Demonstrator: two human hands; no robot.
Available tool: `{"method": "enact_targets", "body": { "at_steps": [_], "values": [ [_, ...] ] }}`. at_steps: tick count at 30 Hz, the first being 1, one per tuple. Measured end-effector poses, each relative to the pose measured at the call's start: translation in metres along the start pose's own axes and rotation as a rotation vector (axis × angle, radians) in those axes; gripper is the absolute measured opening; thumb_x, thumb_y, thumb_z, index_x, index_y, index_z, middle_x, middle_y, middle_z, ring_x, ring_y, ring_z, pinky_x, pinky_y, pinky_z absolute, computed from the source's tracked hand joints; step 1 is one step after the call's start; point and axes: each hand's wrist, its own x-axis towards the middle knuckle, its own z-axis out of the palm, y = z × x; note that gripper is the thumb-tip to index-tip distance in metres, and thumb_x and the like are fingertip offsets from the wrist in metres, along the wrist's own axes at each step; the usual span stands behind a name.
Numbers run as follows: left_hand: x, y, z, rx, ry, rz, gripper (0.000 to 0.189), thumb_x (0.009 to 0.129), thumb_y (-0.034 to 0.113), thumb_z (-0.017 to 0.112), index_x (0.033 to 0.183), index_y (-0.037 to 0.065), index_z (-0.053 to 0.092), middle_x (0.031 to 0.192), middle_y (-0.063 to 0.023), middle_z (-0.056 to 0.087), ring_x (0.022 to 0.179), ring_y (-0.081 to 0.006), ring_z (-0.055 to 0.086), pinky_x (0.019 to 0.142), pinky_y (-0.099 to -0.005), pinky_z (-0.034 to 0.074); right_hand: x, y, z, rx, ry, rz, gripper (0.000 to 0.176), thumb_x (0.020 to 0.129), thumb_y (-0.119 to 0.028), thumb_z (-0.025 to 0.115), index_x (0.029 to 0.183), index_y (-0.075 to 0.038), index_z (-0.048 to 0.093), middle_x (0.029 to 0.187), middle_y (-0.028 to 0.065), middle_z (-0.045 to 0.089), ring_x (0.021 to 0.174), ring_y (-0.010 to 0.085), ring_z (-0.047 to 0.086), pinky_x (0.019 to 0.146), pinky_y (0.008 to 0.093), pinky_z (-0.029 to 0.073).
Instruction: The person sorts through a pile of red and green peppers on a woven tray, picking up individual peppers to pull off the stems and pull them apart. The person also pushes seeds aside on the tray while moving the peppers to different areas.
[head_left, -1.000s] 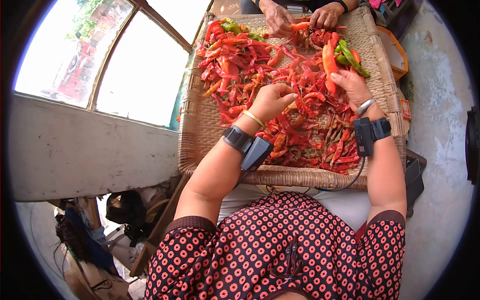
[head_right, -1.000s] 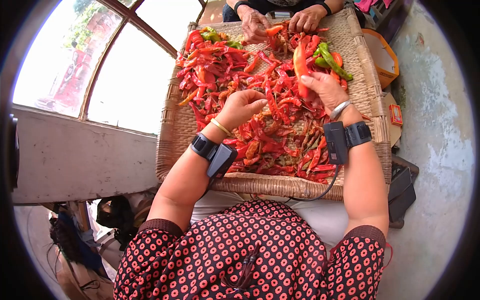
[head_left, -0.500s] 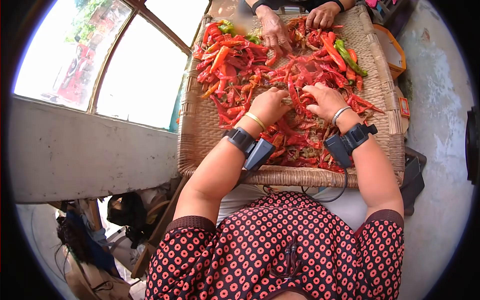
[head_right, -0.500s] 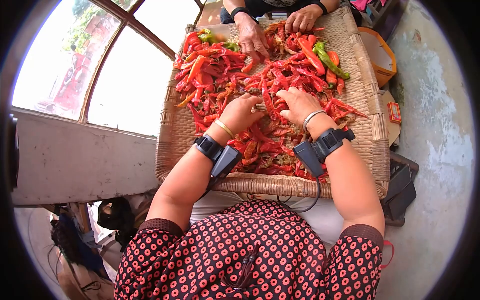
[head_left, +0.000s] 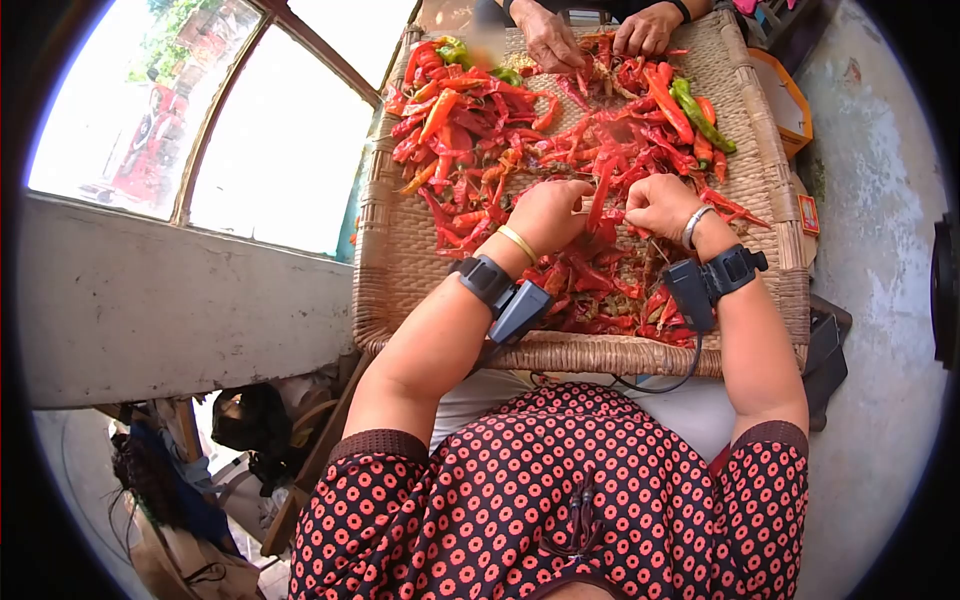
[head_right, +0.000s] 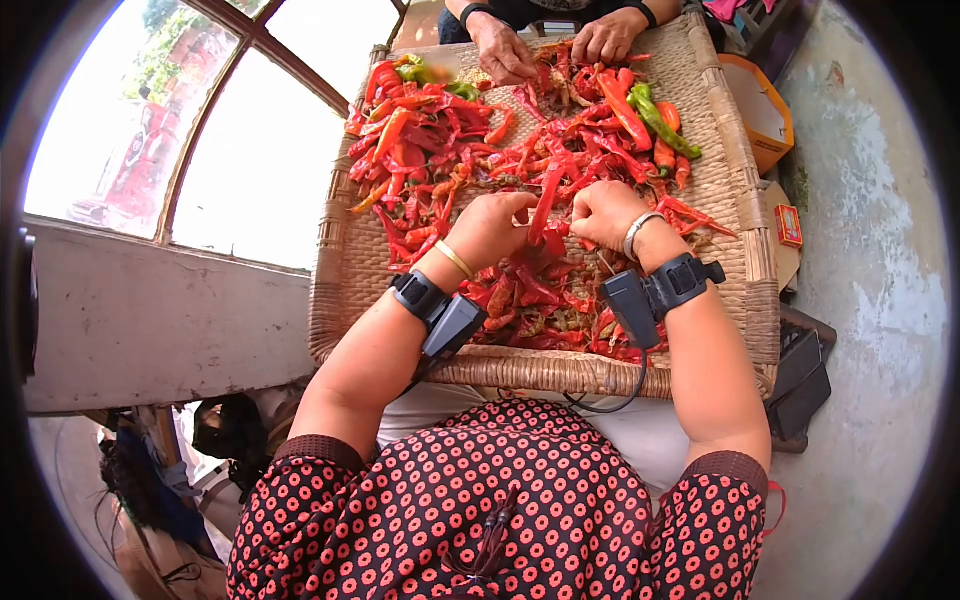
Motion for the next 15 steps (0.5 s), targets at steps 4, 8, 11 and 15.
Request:
{"method": "enact_targets", "body": {
  "at_steps": [4, 8, 11, 15],
  "values": [
    [0.002, 0.01, -0.002, -0.282, 0.247, 0.07, 0.032, 0.076, 0.018, 0.059, 0.104, 0.003, 0.055, 0.077, -0.0088, 0.06, 0.065, -0.0182, 0.058, 0.06, -0.0277, 0.047, -0.006, -0.003, -0.01, 0.426, -0.108, 0.064, 0.012, 0.071, -0.015, 0.061, 0.068, -0.004, 0.059, 0.06, 0.0038, 0.058, 0.051, 0.0124, 0.054, 0.049, 0.0259, 0.044],
    [-0.002, 0.022, -0.011, -0.772, 0.052, -0.1, 0.03, 0.085, 0.023, 0.054, 0.104, 0.0, 0.054, 0.077, -0.0008, 0.056, 0.067, -0.0045, 0.052, 0.057, -0.0216, 0.044, -0.006, -0.006, -0.011, 0.665, -0.164, 0.06, 0.011, 0.079, -0.013, 0.057, 0.072, -0.005, 0.055, 0.057, -0.0023, 0.051, 0.042, 0.0046, 0.046, 0.039, 0.0184, 0.038],
    [-0.003, 0.021, -0.008, -0.706, -0.095, -0.091, 0.029, 0.084, 0.022, 0.056, 0.105, 0.002, 0.054, 0.079, -0.0013, 0.058, 0.065, -0.0032, 0.051, 0.056, -0.0202, 0.044, -0.008, -0.011, -0.006, 0.672, -0.166, 0.08, 0.012, 0.08, -0.013, 0.056, 0.072, -0.005, 0.054, 0.058, -0.0019, 0.052, 0.042, 0.0052, 0.046, 0.039, 0.0183, 0.039],
    [-0.002, 0.018, -0.007, -0.703, -0.117, -0.21, 0.022, 0.082, 0.018, 0.058, 0.096, 0.001, 0.058, 0.073, -0.0004, 0.06, 0.06, -0.0044, 0.052, 0.053, -0.0194, 0.044, -0.009, -0.013, -0.005, 0.68, -0.199, 0.127, 0.012, 0.078, -0.015, 0.058, 0.075, -0.003, 0.058, 0.058, -0.0001, 0.054, 0.044, 0.0057, 0.048, 0.041, 0.0205, 0.041]
  ]
}}
